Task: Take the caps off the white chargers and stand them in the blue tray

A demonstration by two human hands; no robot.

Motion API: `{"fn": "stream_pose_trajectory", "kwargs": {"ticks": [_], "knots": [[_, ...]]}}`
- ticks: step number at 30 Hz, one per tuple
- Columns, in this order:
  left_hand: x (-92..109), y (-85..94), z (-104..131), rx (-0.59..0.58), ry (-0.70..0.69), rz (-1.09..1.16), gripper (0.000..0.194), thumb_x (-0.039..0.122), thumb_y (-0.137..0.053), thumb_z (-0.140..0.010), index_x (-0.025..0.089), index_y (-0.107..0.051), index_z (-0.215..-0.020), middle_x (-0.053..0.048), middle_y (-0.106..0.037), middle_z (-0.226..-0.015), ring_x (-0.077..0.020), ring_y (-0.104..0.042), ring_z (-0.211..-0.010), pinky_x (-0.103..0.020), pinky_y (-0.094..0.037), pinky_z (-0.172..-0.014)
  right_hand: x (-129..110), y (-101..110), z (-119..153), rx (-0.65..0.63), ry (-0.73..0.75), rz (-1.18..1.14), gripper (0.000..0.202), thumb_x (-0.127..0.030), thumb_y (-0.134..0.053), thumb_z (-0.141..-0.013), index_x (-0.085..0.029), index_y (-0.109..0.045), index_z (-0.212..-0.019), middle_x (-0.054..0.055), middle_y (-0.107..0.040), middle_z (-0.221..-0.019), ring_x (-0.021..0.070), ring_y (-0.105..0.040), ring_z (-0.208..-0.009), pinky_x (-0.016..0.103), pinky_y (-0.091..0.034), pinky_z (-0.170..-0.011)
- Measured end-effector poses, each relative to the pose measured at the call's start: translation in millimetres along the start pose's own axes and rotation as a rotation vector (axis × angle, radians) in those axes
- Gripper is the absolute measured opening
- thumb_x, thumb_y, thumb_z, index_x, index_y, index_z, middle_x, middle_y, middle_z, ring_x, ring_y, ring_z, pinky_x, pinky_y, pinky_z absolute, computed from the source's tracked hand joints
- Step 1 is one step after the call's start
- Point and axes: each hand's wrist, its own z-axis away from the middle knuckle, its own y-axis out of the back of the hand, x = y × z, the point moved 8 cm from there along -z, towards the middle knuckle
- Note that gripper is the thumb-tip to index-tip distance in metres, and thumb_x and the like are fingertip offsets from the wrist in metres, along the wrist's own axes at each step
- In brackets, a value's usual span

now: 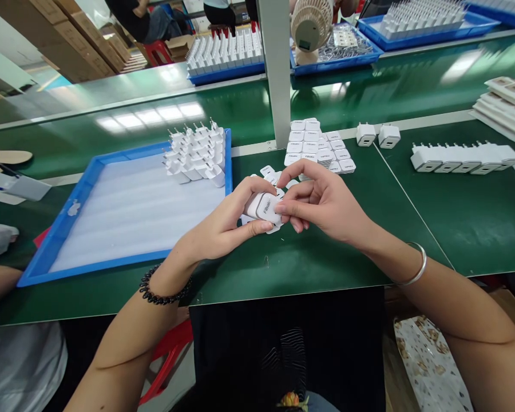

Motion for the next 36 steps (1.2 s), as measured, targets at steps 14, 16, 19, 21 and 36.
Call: {"fn": "stream_pose_trajectory", "kwargs": {"ticks": [14,16,19,21,36], "knots": [[2,-3.2,-1,-0.06,-0.028,-0.025,0.03,0.043,-0.051,-0.098,0.021,-0.049,-0.118,-0.009,-0.058,-0.113,-0.023,-0.055,-0.101,-0.037,-0.047,-0.093,6,-5,-1,-0.054,-0.053,-0.027,0.041,-0.034,-0.089,-0.071,-0.021,-0.055,-0.09,-0.003,-0.067,-0.06,0.0098,-0.057,-0.04,0.023,-0.042,-0.039],[2,-4.2,-1,-0.068,-0.028,-0.01,0.029,0.042,-0.052,-0.098,0.021,-0.049,-0.117,-0.009,-0.058,-0.113,-0.023,-0.055,-0.101,-0.037,-0.047,-0.093,7,-4,-1,-0.045,-0.058,-0.026,0.042,-0.035,-0.089,-0.07,-0.021,-0.055,-0.089,-0.003,-0.067,-0.06,0.0097,-0.056,-0.04,0.023,-0.042,-0.039],[-1,-6.1,-1,-0.078,-0.016,0.024,0.028,0.041,-0.053,-0.097,0.021,-0.049,-0.116,-0.008,-0.058,-0.112,-0.0229,-0.055,-0.101,-0.037,-0.046,-0.093,9,-4,0,-0.027,-0.064,-0.015,0.041,-0.036,-0.089,-0.071,-0.021,-0.054,-0.088,-0.003,-0.065,-0.059,0.0099,-0.055,-0.04,0.024,-0.041,-0.04],[-3,-7.1,-2,-0.079,0.004,0.052,0.029,0.04,-0.054,-0.096,0.021,-0.048,-0.116,-0.008,-0.057,-0.111,-0.0229,-0.054,-0.101,-0.037,-0.046,-0.094,9,-3,0,-0.019,-0.061,-0.001,0.04,-0.035,-0.088,-0.071,-0.021,-0.054,-0.088,-0.004,-0.063,-0.058,0.0101,-0.055,-0.041,0.024,-0.041,-0.04],[-14,-9.9,-4,0.02,0.034,0.213,0.025,0.026,-0.062,-0.088,0.02,-0.05,-0.109,-0.003,-0.054,-0.096,-0.0127,-0.049,-0.076,-0.024,-0.044,-0.066,9,-1,-3,-0.006,-0.022,0.064,0.041,-0.036,-0.088,-0.073,-0.023,-0.054,-0.092,-0.009,-0.05,-0.049,0.0073,-0.039,-0.041,0.024,-0.029,-0.043]]}}
